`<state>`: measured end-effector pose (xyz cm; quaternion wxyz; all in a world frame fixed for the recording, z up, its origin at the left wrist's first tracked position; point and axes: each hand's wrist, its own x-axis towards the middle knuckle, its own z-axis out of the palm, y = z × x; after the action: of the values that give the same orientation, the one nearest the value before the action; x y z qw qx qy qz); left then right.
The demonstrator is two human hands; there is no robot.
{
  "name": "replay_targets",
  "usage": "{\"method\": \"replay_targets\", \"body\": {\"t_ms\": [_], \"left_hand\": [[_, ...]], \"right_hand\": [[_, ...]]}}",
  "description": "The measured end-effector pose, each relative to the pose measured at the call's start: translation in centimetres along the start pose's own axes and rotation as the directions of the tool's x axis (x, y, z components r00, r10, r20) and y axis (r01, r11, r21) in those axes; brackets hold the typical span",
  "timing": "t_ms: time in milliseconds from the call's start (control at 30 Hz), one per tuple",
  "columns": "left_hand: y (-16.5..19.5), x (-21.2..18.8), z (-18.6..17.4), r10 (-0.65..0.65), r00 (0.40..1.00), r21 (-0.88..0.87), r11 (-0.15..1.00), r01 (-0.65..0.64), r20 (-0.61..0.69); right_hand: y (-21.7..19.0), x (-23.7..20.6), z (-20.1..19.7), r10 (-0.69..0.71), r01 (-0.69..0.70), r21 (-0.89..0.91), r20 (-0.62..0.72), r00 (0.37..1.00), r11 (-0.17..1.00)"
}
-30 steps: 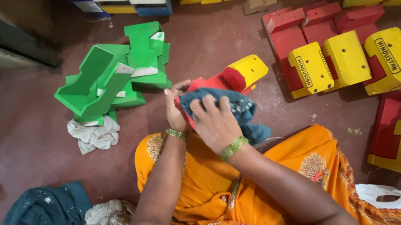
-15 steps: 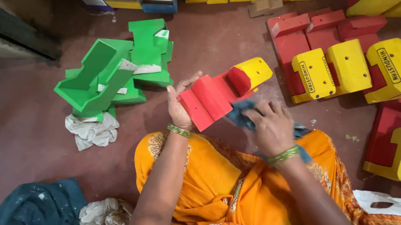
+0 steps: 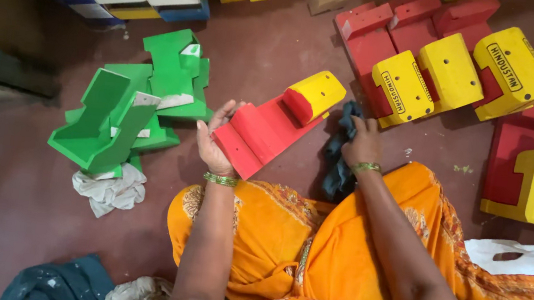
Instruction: The person sits on the floor and wipes red and yellow plastic parts with a blue cloth. They handle each part individually, turning them over to wipe different sides, and place them back on the floor after cleaning.
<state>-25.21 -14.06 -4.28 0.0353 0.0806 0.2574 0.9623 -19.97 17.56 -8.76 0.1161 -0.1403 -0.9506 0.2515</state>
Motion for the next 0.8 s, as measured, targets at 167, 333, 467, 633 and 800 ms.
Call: {"method": "replay_targets", "body": {"t_ms": [167, 333, 467, 633, 800], "left_hand": [[0.0, 0.1, 0.3, -0.007, 1.000, -0.005, 1.000, 0.007, -0.003], [0.1, 0.3, 0.4, -0.001, 1.000, 0.007, 1.000, 0.001, 0.002], [0.2, 0.4, 0.2, -0.032, 0.998, -0.060, 0.998, 0.036, 0.062], [0.1, 0.3, -0.3, -0.012, 1.000, -0.025, 1.000, 0.013, 0.026], [0.2, 0.3, -0.3, -0.025, 0.999, -0.038, 0.999, 0.026, 0.020]], "right_hand": [[-2.1, -1.3, 0.6, -0.319, 0.321, -0.007, 0.073, 0.945, 0.947], [-1.6, 1.0, 1.0, -0.334, 0.351, -0.180, 0.116, 0.935, 0.919], [-1.1, 2.2, -0.1, -0.203, 0.211, -0.189, 0.060, 0.977, 0.959], [-3.2, 0.4, 0.7, -0.305, 0.322, -0.161, 0.121, 0.945, 0.933], [-3.5, 1.1, 1.8, -0.227, 0.290, -0.329, 0.217, 0.949, 0.899]]}}
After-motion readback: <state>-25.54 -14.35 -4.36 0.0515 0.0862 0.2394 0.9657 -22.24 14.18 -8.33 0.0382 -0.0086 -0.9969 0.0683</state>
